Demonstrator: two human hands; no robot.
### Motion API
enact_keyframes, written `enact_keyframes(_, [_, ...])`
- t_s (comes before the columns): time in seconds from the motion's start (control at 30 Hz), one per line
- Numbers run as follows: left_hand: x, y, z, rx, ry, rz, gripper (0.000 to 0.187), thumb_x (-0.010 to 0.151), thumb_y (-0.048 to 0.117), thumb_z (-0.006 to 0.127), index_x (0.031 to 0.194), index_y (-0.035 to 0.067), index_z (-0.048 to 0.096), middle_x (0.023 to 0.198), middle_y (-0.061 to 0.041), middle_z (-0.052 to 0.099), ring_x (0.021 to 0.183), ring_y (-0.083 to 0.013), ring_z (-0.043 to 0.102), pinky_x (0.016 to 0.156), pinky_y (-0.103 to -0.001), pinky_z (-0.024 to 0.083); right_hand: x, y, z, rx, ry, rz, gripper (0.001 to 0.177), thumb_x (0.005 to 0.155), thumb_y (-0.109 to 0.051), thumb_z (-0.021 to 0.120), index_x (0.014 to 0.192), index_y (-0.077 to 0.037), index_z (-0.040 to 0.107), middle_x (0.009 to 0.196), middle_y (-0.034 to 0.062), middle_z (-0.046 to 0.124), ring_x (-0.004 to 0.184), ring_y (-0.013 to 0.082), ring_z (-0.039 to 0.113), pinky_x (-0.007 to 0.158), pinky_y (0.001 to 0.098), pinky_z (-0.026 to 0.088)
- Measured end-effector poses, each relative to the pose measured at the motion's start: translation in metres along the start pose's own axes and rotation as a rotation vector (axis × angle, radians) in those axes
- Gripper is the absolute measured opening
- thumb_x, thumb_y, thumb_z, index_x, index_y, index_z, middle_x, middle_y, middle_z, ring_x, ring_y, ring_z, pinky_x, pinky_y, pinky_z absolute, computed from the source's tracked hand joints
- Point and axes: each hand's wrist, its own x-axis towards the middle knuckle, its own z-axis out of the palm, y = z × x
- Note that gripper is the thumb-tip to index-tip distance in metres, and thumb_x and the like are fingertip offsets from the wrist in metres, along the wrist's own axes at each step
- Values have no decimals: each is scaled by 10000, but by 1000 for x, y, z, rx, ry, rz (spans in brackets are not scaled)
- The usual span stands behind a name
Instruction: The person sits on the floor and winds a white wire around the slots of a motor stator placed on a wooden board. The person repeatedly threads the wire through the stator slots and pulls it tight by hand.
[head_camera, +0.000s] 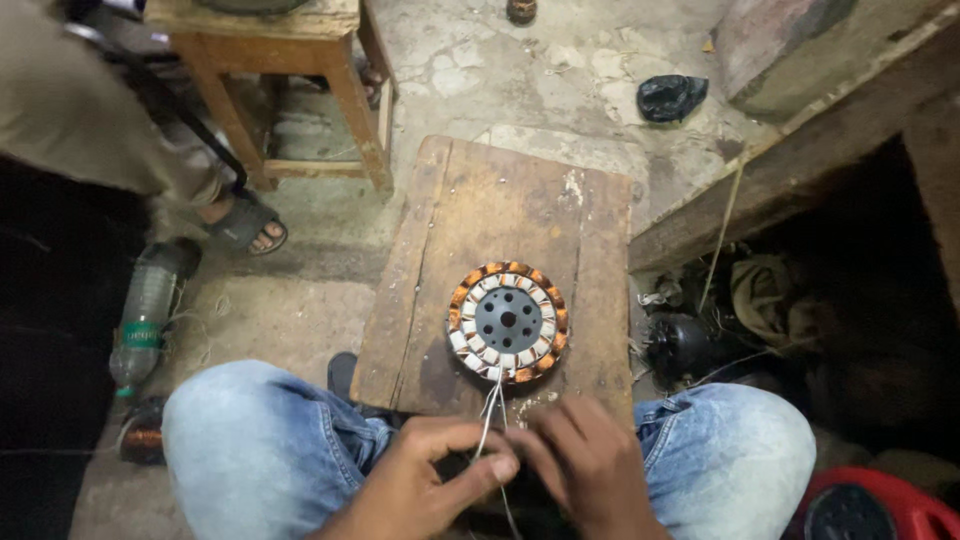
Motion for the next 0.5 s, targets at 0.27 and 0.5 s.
enact_keyframes(0.27, [1, 5, -5, 75, -6, -5, 191, 922, 198, 745, 923, 7, 754, 883, -94, 772, 880, -197, 746, 791, -340, 564, -8, 9, 24, 77, -84, -313, 270, 773, -179, 780, 1015, -72, 722, 926, 78, 653, 797, 292, 646, 669, 409, 492])
enact_keyframes(0.5, [8, 8, -11, 210, 290, 131, 172, 944, 117, 674, 1048, 5, 753, 904, -93, 759, 864, -181, 740, 811, -353, 539, -38, 23, 5, 128, -674, -385, 257, 814, -201, 802, 1028, -80, 724, 966, 70, 667, 836, 274, 682, 692, 394, 522])
